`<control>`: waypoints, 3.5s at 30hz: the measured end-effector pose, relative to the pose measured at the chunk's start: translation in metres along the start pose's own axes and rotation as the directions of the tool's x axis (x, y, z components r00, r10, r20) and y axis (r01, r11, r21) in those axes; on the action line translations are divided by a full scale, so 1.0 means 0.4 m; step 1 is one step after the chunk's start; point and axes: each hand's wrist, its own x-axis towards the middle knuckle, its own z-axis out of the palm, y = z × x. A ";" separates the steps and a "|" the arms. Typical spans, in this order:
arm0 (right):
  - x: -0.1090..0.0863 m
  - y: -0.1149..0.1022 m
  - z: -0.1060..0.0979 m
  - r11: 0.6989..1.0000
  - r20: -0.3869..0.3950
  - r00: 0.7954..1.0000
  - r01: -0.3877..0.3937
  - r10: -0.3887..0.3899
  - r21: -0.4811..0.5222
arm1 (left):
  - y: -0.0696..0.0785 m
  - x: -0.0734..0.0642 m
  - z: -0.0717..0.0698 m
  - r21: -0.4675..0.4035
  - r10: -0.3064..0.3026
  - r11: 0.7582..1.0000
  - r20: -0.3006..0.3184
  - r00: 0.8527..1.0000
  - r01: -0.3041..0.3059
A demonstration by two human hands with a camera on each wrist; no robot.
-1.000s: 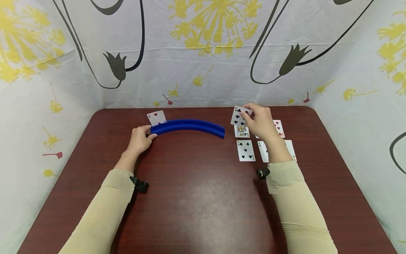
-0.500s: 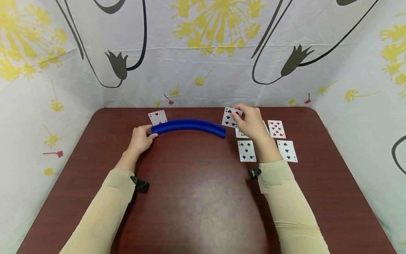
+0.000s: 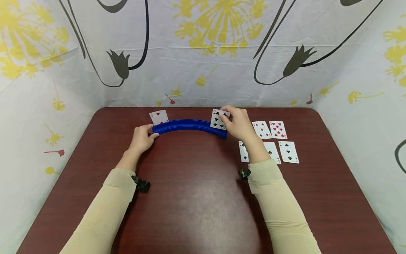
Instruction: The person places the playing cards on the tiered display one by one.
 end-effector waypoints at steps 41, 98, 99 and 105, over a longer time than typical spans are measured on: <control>0.062 -0.125 0.161 0.989 0.139 0.985 0.081 -0.098 0.121 | -0.001 -0.002 -0.003 0.041 0.029 0.999 -0.021 0.999 -0.028; 0.128 -0.203 0.381 0.989 0.273 0.953 0.108 -0.131 0.098 | 0.006 0.000 -0.009 0.083 0.027 0.996 -0.012 1.000 -0.026; 0.128 -0.204 0.383 0.990 0.280 0.951 0.106 -0.129 0.094 | 0.006 0.000 -0.008 0.085 0.026 0.996 -0.012 1.000 -0.025; 0.130 -0.205 0.392 0.990 0.304 0.944 0.110 -0.132 0.089 | 0.004 0.001 -0.007 0.090 0.022 0.996 -0.014 1.000 -0.020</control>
